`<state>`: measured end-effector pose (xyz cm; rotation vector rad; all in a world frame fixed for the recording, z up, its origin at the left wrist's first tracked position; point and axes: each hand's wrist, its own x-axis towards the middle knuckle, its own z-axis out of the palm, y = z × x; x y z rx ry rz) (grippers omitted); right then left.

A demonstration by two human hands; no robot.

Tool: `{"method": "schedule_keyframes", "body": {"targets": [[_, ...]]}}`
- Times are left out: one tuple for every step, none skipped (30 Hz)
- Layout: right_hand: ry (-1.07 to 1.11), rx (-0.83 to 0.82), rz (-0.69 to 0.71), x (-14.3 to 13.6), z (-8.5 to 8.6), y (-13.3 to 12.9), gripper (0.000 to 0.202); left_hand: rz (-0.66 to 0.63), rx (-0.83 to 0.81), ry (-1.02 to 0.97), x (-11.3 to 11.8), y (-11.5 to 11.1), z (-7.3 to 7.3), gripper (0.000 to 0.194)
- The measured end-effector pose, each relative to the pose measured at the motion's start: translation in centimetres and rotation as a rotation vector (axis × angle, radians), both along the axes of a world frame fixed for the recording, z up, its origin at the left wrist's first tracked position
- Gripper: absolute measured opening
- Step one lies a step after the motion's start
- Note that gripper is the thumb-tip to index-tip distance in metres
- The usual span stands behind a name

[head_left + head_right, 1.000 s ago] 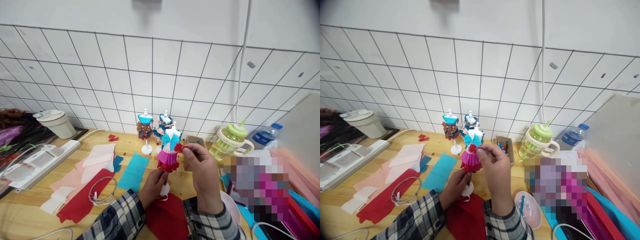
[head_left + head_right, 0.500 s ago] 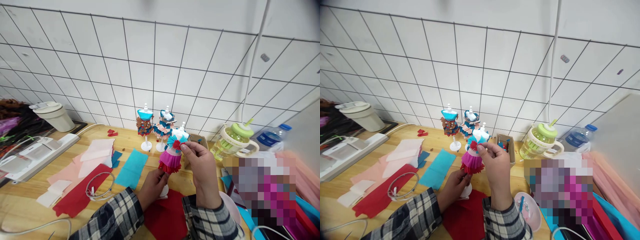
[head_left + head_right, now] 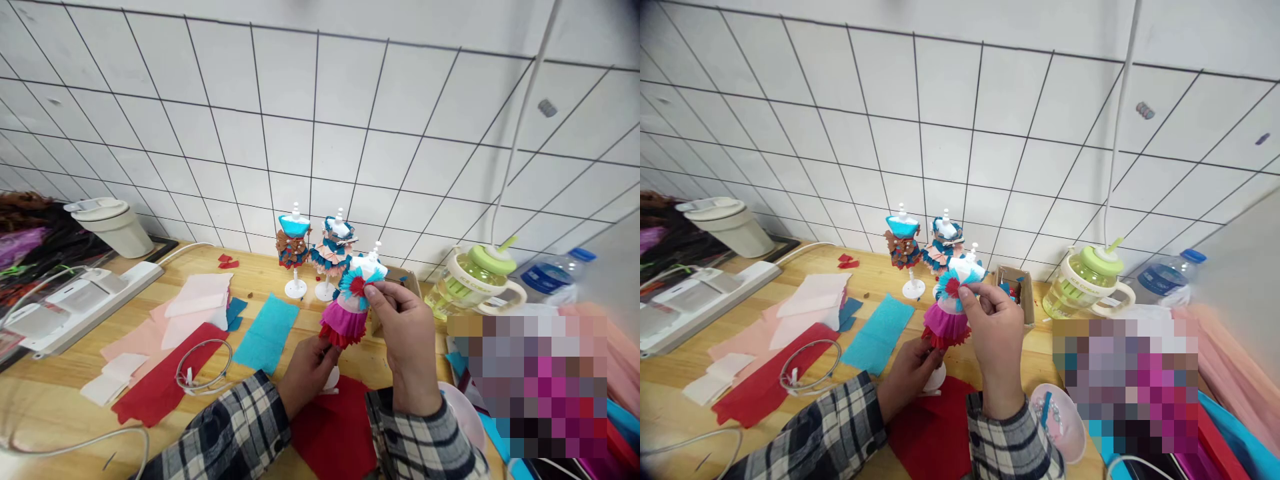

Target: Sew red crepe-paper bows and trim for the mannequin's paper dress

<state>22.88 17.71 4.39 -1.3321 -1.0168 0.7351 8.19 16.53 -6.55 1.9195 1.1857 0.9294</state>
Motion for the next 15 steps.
{"method": "schedule_keyframes", "body": {"targets": [[-0.012,0.005,-0.005,-0.07,0.02,-0.03,0.034,0.005,0.012,0.006,-0.02,0.00,-0.06,0.036],[-0.025,0.013,-0.014,-0.14,0.05,-0.06,0.033,0.011,0.026,0.012,-0.03,0.00,-0.10,0.036],[-0.039,0.022,-0.022,-0.21,0.08,-0.10,0.031,0.017,0.039,0.015,-0.06,0.00,-0.12,0.035],[-0.053,0.029,-0.029,-0.28,0.12,-0.15,0.030,0.022,0.053,0.012,-0.08,-0.01,-0.13,0.034],[-0.064,0.037,-0.037,-0.34,0.16,-0.20,0.029,0.026,0.068,0.005,-0.11,-0.03,-0.11,0.033],[-0.073,0.042,-0.042,-0.39,0.20,-0.26,0.028,0.028,0.083,-0.003,-0.13,-0.05,-0.07,0.032],[-0.081,0.047,-0.047,-0.44,0.25,-0.33,0.028,0.029,0.099,-0.011,-0.15,-0.09,-0.02,0.030],[-0.091,0.049,-0.050,-0.47,0.31,-0.39,0.028,0.027,0.115,-0.016,-0.17,-0.11,0.03,0.029],[-0.103,0.050,-0.057,-0.49,0.38,-0.46,0.028,0.026,0.128,-0.017,-0.18,-0.14,0.08,0.028],[-0.116,0.052,-0.068,-0.51,0.46,-0.53,0.028,0.028,0.140,-0.016,-0.19,-0.15,0.13,0.028],[-0.130,0.054,-0.080,-0.52,0.53,-0.59,0.028,0.029,0.150,-0.015,-0.19,-0.14,0.16,0.028],[-0.144,0.057,-0.090,-0.53,0.60,-0.64,0.028,0.030,0.158,-0.012,-0.19,-0.13,0.18,0.028],[-0.158,0.062,-0.101,-0.55,0.66,-0.68,0.027,0.029,0.164,-0.008,-0.19,-0.12,0.19,0.028],[-0.172,0.066,-0.111,-0.56,0.70,-0.70,0.027,0.028,0.171,-0.004,-0.19,-0.10,0.20,0.028],[-0.189,0.069,-0.120,-0.58,0.72,-0.71,0.026,0.026,0.180,0.002,-0.21,-0.10,0.20,0.027]]}}
